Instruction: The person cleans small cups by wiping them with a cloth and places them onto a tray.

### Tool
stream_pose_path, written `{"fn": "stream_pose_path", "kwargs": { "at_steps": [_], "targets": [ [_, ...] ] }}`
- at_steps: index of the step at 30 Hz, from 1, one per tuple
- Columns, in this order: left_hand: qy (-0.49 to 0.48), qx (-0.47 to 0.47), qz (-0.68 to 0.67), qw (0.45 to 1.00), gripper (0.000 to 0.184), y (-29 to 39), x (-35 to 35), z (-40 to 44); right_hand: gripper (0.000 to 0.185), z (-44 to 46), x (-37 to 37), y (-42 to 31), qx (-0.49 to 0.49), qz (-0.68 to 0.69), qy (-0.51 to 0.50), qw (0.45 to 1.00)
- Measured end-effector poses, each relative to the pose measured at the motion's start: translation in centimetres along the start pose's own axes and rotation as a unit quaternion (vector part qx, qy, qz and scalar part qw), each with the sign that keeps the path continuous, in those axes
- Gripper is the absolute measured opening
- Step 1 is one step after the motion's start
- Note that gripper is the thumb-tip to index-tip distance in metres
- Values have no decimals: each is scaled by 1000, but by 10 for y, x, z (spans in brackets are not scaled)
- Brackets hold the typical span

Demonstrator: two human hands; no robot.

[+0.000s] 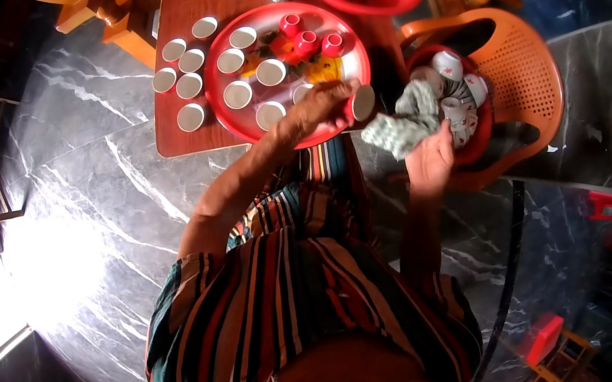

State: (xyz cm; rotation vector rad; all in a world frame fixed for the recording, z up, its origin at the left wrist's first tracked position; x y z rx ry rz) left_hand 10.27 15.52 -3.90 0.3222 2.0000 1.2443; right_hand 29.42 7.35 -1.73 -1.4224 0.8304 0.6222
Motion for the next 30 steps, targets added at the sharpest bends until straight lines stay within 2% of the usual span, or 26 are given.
{"fn": "stream_pose_path", "kwargs": {
  "at_steps": [2, 3, 4, 7, 9, 10, 11, 12, 13, 14, 16, 18, 20, 21, 22, 24, 25, 26, 27, 28, 29, 30],
  "targets": [
    [-40, 55, -52, 996, 48, -11, -22, -18, 63, 8, -49, 6, 64, -194, -118, 972],
    [-60, 45, -87, 993, 48, -18, -28, -22, 64, 9, -65, 19, 13, -227, -197, 954],
    [-30, 21, -123, 992, 55, -24, -33, -28, 62, 4, -82, 23, -1, -266, -245, 932],
    [-62, 23, -184, 981, 49, -25, -33, -49, 64, -14, -118, 32, -21, -370, -366, 854],
    [-55, 24, -159, 985, 48, -27, -28, -60, 56, -17, -109, 41, -55, -449, -383, 806],
    [-52, 25, -133, 989, 48, -27, -28, -64, 56, -16, -101, 42, -57, -448, -382, 806],
    [-39, 37, -111, 992, 48, -28, -29, -69, 53, -16, -100, 39, 44, -578, -395, 712],
    [-95, 70, -165, 979, 45, -35, -34, -71, 49, -19, -106, 37, 143, -688, -393, 593],
    [-85, 62, -171, 980, 45, -39, -34, -72, 41, -18, -104, 35, 142, -698, -363, 601],
    [-75, 53, -176, 980, 44, -42, -34, -72, 41, -18, -106, 34, 142, -700, -360, 601],
    [-45, 33, -126, 990, 43, -35, -34, -72, 35, -16, -111, 33, 140, -729, -350, 571],
    [-9, 9, -79, 997, 43, -23, -37, -77, 31, -17, -117, 36, 162, -732, -333, 573],
    [33, -68, 10, 997, 42, 9, -45, -87, 30, -19, -121, 34, 192, -700, -281, 629],
    [39, -75, 61, 995, 42, 20, -50, -91, 26, -18, -115, 35, 175, -692, -236, 659],
    [29, -88, 59, 994, 41, 14, -46, -89, 26, -18, -114, 39, 175, -691, -238, 660],
    [57, -119, 227, 965, 41, 9, -35, -89, 24, -16, -102, 46, 151, -619, -247, 730],
    [69, -134, 282, 948, 48, 13, -38, -92, 21, -12, -61, 63, 75, -566, -188, 799],
    [65, -132, 281, 948, 48, 16, -42, -96, 20, -12, -24, 78, -1, -504, -125, 855],
    [73, -182, 372, 907, 52, 28, -50, -102, 20, -14, -30, 82, -118, -367, -128, 914],
    [81, -231, 457, 855, 57, 37, -57, -108, 20, -21, -47, 82, -231, -217, -129, 940],
    [86, -244, 509, 821, 63, 38, -61, -110, 22, -26, -64, 80, -219, -177, -128, 951],
    [86, -244, 509, 821, 63, 38, -60, -112, 22, -29, -70, 77, -219, -177, -128, 951]
  ]
}}
Point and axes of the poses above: each hand's wrist, its own z-axis towards the middle knuckle, its own x-axis out of the back of the hand, y = z × x, the point moved 6 cm from there along z, towards the middle knuckle, and after that the axes turned 10 degrees about -y, right-handed, at the moved point
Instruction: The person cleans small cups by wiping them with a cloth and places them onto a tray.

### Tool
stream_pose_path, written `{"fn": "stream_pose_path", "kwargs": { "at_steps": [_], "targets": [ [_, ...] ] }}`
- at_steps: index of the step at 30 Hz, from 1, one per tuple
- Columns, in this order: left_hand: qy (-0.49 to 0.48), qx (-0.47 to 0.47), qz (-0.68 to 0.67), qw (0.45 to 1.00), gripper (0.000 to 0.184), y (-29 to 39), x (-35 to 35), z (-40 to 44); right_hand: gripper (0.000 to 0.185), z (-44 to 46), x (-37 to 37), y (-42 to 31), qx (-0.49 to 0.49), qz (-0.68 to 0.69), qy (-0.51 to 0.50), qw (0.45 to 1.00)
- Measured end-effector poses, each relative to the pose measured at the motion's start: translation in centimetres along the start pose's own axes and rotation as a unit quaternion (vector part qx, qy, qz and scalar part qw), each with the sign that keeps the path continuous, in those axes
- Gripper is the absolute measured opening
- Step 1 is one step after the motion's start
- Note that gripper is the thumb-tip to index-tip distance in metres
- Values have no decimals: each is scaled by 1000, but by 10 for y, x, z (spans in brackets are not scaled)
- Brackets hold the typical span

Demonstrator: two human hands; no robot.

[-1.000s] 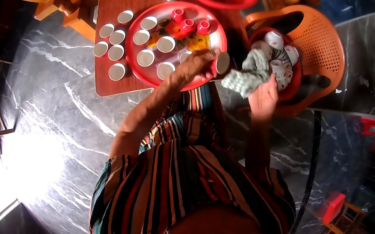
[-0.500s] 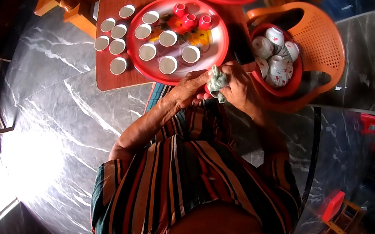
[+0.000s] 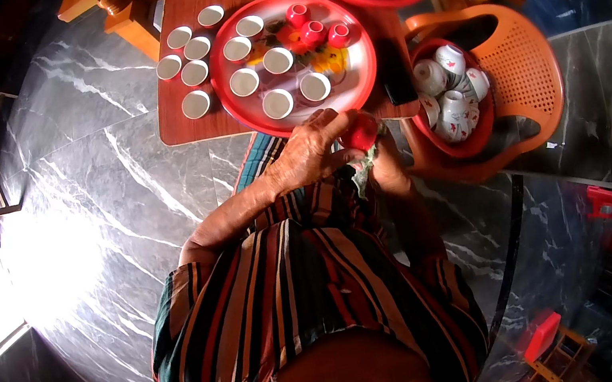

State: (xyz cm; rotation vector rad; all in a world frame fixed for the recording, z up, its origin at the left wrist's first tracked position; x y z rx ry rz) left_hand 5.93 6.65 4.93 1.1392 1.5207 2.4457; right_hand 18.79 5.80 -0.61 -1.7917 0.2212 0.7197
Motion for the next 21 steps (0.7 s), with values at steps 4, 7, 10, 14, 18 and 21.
{"fn": "stream_pose_path", "kwargs": {
  "at_steps": [4, 7, 10, 14, 18, 21],
  "targets": [
    [-52, 58, -76, 994, 54, -3, -4, -3, 19, 1, 16, -6, 66, -347, 26, 935],
    [-48, 85, -252, 963, 49, -20, -15, -2, 22, -9, -13, -38, 192, -536, 16, 822],
    [-175, 229, -444, 848, 47, -40, -35, -9, 35, -17, -38, -57, 316, -686, -35, 654],
    [-133, 202, -483, 841, 43, -28, -30, -9, 35, -12, -39, -56, 298, -662, -81, 683],
    [-55, 148, -375, 913, 42, -34, -20, -9, 29, -7, -31, -49, 212, -533, -37, 818],
    [-64, 89, -146, 983, 47, -13, 2, -6, 15, 1, -6, -22, 194, -453, 11, 870]
  ]
}}
Point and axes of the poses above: each hand's wrist, its own z-axis towards the middle knuckle, its own x-axis out of the back of the hand, y = z × x, the point moved 6 cm from there along z, towards the middle knuckle, and after that the axes turned 10 degrees about -y, right-handed, at the moved point
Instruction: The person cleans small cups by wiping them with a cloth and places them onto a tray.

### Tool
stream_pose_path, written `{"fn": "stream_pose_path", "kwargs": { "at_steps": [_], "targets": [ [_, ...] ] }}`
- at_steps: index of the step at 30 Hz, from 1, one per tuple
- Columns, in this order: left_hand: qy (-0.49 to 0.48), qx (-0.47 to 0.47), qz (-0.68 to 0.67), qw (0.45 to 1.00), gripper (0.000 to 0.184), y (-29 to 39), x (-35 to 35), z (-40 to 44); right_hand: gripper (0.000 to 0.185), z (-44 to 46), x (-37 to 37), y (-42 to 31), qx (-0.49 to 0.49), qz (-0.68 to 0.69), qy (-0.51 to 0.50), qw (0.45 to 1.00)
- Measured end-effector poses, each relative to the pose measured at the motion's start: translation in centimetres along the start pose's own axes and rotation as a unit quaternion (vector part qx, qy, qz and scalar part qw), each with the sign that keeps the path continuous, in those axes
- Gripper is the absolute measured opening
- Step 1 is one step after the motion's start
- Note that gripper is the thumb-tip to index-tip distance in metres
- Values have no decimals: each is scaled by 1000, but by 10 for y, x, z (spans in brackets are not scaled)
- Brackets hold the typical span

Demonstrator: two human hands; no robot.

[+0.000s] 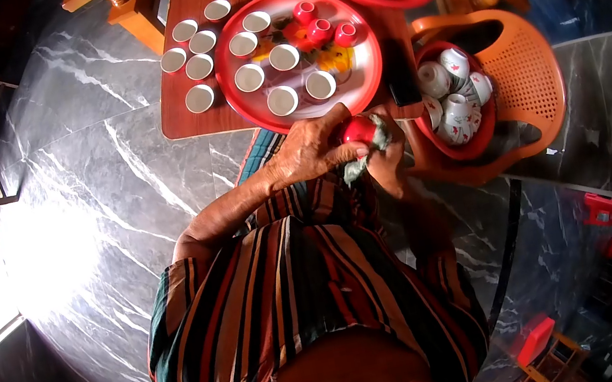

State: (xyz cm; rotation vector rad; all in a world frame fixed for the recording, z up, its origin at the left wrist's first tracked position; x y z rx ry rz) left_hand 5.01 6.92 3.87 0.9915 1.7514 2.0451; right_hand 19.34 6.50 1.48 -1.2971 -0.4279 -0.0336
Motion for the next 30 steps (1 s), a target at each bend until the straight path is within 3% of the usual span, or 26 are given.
{"fn": "stream_pose_path", "kwargs": {
  "at_steps": [1, 2, 3, 4, 5, 7, 8, 10, 11, 12, 13, 14, 15, 17, 19, 21, 23, 27, 28, 29, 30],
  "targets": [
    [-8, -4, 102, 995, 49, 7, 2, -2, 14, -4, -3, 15, -59, 79, 12, 995],
    [-10, -5, 102, 995, 49, 6, 2, -1, 14, -7, -3, 19, -58, 78, 14, 995],
    [16, -63, 165, 984, 51, 12, 2, -1, 15, -6, -11, 20, -104, 194, -35, 975],
    [42, -121, 226, 966, 53, 17, 0, -3, 17, -5, -22, 5, -129, 416, -77, 897],
    [27, -128, 244, 961, 59, 16, -3, -5, 19, -6, -33, -10, -180, 605, -91, 770],
    [42, -152, 292, 943, 58, 14, -8, -8, 21, -16, -38, -12, -288, 605, 10, 742],
    [43, -152, 292, 943, 58, 12, -10, -9, 21, -20, -34, 2, -288, 605, 10, 742],
    [69, -142, 156, 975, 56, 7, -7, -9, 23, -18, -16, 18, -189, 354, -83, 912],
    [98, -115, 75, 986, 50, -3, -6, -14, 25, -13, -8, 12, -134, 180, -79, 971],
    [58, -41, -46, 996, 47, -18, -7, -13, 29, -11, -1, 4, -74, 56, -52, 994],
    [17, 34, -165, 986, 45, -31, -11, -13, 32, -9, 3, -7, -11, -69, -26, 997],
    [5, 47, -205, 978, 60, -39, -14, -10, 38, -6, 5, -23, 85, -112, 0, 990],
    [7, 47, -203, 978, 60, -36, -10, -11, 38, -5, 7, -28, 86, -111, -1, 990],
    [-97, 103, -264, 954, 58, -30, -19, -11, 45, -11, -1, -48, 209, -284, -65, 933],
    [-80, 68, -248, 963, 56, -25, -21, -10, 49, -16, -7, -55, 327, -343, -80, 877],
    [-5, -98, -130, 987, 56, -9, -12, -10, 49, -13, -7, -56, 340, -294, -68, 891],
    [8, -82, -94, 992, 54, -6, -7, -12, 42, -6, -7, -51, 244, -286, -45, 926],
    [15, 24, -4, 1000, 46, 8, 9, -16, 35, -6, -18, -3, 34, 21, 31, 999],
    [-17, 42, 87, 995, 49, 12, 9, -15, 29, -6, -24, 7, 7, 148, 9, 989],
    [-48, 59, 176, 981, 53, 12, 9, -14, 23, -6, -27, 9, 35, 165, 28, 985],
    [-3, -63, 271, 960, 53, 20, 9, -16, 23, -7, -38, 23, -71, 359, -87, 926]
  ]
}}
Point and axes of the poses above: each hand's wrist, its own z-axis towards the middle knuckle, its own x-axis out of the back of the hand, y = z × x, the point moved 6 cm from there along z, towards the middle knuckle, and after that the axes turned 10 degrees about -y, right-handed, at the moved point
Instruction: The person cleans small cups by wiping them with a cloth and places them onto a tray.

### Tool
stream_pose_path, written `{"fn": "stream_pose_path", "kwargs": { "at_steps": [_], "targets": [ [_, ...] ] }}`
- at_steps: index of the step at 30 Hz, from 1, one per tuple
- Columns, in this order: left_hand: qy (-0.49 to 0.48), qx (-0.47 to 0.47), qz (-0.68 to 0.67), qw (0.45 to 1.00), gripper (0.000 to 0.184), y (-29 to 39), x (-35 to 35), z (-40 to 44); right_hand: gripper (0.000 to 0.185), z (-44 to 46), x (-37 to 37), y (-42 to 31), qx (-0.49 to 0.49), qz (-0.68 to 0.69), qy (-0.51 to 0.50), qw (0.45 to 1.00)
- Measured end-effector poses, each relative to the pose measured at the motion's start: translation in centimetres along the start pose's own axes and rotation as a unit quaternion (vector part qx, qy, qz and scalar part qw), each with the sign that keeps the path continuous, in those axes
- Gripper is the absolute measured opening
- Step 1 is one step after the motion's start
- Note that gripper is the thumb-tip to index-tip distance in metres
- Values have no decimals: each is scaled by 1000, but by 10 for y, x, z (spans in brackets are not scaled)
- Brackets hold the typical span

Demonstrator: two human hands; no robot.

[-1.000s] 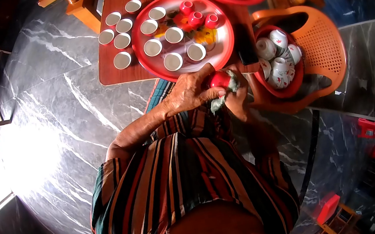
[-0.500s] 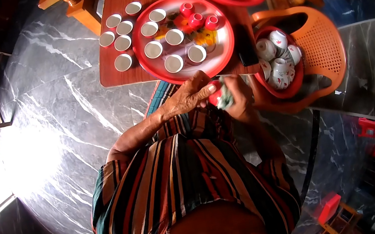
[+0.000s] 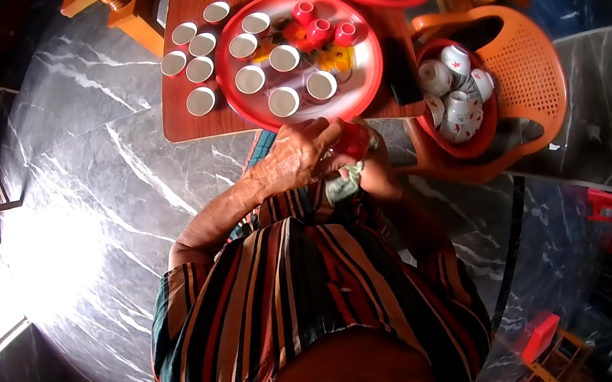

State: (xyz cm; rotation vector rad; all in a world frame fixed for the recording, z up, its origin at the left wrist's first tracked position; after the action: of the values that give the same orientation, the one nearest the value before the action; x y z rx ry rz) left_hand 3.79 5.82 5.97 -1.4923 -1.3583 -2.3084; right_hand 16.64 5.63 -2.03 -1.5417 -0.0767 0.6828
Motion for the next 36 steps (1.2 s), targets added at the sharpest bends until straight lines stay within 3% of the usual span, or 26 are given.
{"fn": "stream_pose_path", "kwargs": {
  "at_steps": [2, 3, 4, 6, 7, 8, 9, 11, 12, 13, 16, 17, 19, 21, 22, 23, 24, 25, 26, 27, 28, 29, 31, 33, 35, 36],
  "targets": [
    [14, -58, 61, 996, 52, -2, -10, -4, 20, -7, -3, 15, -134, 144, -69, 978],
    [26, -120, 120, 985, 52, 6, -12, -6, 19, -11, -4, 16, -145, 81, -55, 985],
    [18, -120, 104, 987, 52, 7, -17, -7, 18, -15, -5, 17, -157, 19, -42, 987],
    [35, -104, 30, 994, 53, 6, -19, -8, 16, -25, -11, 12, -254, 169, 17, 952],
    [51, -87, -47, 994, 54, 2, -17, -8, 15, -23, -11, 1, -229, 126, 40, 965],
    [52, -92, -33, 994, 57, 3, -17, -8, 15, -21, -10, -9, -203, 81, 64, 974],
    [44, -3, -252, 967, 57, -17, -27, -10, 17, -21, -6, -17, -176, 35, 90, 980],
    [4, 51, -324, 945, 57, -21, -28, -10, 17, -20, 17, -1, 52, -55, 56, 996],
    [-34, 109, -537, 836, 55, -30, -49, -7, 22, -19, -5, -53, 68, -404, 46, 911],
    [-33, 110, -536, 836, 55, -30, -47, -8, 29, -19, -9, -56, 54, -422, 61, 903],
    [-100, 114, -564, 812, 49, -29, -58, -9, 50, -23, -26, -68, 214, -629, -15, 747],
    [-100, 114, -564, 812, 49, -30, -60, -9, 51, -22, -25, -67, 215, -632, -22, 744],
    [-90, 94, -613, 779, 47, -26, -59, -9, 51, -19, -35, -76, 316, -617, -74, 717],
    [-87, 95, -604, 786, 46, -23, -56, -9, 52, -9, -26, -73, 88, -577, -69, 809],
    [-45, 88, -534, 839, 47, -22, -47, -8, 50, -10, -19, -66, 114, -480, -18, 870],
    [-5, 79, -460, 885, 48, -21, -40, -7, 49, -10, -19, -64, 119, -491, 0, 863],
    [26, 42, -353, 934, 50, -21, -32, -6, 35, -6, -11, -52, 127, -400, 10, 907],
    [28, 43, -352, 935, 50, -19, -24, -6, 23, -4, -2, -34, 133, -305, 23, 943],
    [-32, 85, -258, 962, 50, -15, -21, -7, 17, -6, 6, -8, 45, -212, 23, 976],
    [-94, 123, -160, 975, 50, -15, -21, -7, 16, -7, 8, 12, -40, -117, 39, 992],
    [-30, 32, -117, 992, 51, -6, -12, -7, 24, -9, 8, 28, -126, 50, 9, 991],
    [-35, 28, -118, 992, 51, -7, -16, -7, 34, -13, 6, 35, -162, 122, -6, 979],
    [39, -66, 45, 996, 56, 2, -14, -9, 44, -18, 0, 36, -199, 189, -12, 961],
    [41, -50, -42, 997, 56, -1, -16, -10, 44, -29, 5, 49, -267, 286, 29, 920],
    [45, -10, -214, 976, 57, -10, -18, -11, 34, -27, 9, 44, -218, 193, -45, 956],
    [30, -12, -208, 978, 59, -9, -18, -11, 28, -22, -2, 14, -172, 74, 12, 982]
  ]
}}
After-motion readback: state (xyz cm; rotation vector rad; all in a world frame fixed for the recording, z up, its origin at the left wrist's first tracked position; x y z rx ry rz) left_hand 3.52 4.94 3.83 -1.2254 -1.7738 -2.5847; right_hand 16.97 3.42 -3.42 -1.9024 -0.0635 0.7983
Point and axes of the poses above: each hand's wrist, its own z-axis towards the middle knuckle, its own x-axis out of the back of the hand, y = z × x, the point moved 6 cm from there along z, towards the middle knuckle, and after that the axes turned 10 degrees about -y, right-handed, at the moved point
